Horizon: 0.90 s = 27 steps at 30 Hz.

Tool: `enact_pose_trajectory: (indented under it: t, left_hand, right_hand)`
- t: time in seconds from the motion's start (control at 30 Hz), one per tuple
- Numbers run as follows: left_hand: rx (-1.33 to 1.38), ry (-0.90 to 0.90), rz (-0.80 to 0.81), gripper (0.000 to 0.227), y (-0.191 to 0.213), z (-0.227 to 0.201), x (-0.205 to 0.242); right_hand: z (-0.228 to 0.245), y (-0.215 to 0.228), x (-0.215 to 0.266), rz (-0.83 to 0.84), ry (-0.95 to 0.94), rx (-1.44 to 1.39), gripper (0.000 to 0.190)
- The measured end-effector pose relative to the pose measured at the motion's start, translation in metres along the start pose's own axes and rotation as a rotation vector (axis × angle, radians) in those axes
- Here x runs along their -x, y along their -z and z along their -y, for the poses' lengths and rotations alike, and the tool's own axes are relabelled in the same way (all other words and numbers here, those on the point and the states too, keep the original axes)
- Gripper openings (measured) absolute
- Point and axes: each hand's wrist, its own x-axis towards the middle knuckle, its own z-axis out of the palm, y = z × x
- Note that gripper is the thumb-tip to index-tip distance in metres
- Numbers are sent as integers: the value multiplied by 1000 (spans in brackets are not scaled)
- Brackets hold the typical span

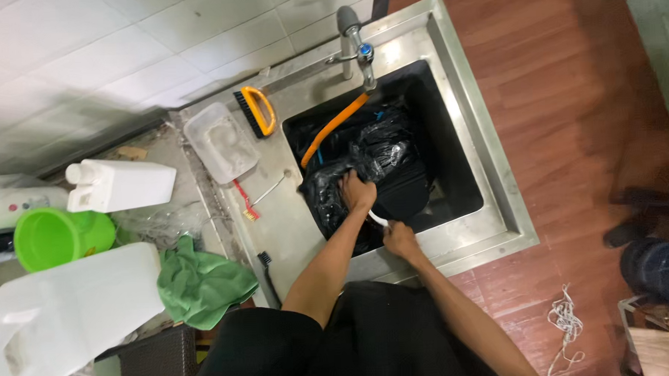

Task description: The person scrubs a black bag with a white brush in a stainless steel sink. They rinse the bag with a hose, turn it over to clean different sides, and continue scrubbing and rinsing the exterior and interior.

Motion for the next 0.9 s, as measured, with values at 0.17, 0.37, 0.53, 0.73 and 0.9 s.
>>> enact_pose_trajectory:
  t: [0.17, 0.37, 0.53, 0.73, 0.9]
  left_hand:
    - [-63, -282, 222, 56, -7, -9, -10]
    - [585, 202, 222, 66, -8, -36, -44]
    - [568, -181, 364, 56, -4, 6, -51]
    - [749, 102, 612, 94, 9, 16, -79]
    - [-132, -263, 450, 76, 97, -48, 21]
  right_hand:
    - [-15, 2, 4, -11, 35, -121, 45]
    - [-3, 7, 9, 24, 22, -22, 46]
    - [-18, 0, -14, 31, 59, 10, 48]
    - [7, 27, 6, 56, 108, -39, 44]
    - [40, 37, 0, -153, 51, -369, 40]
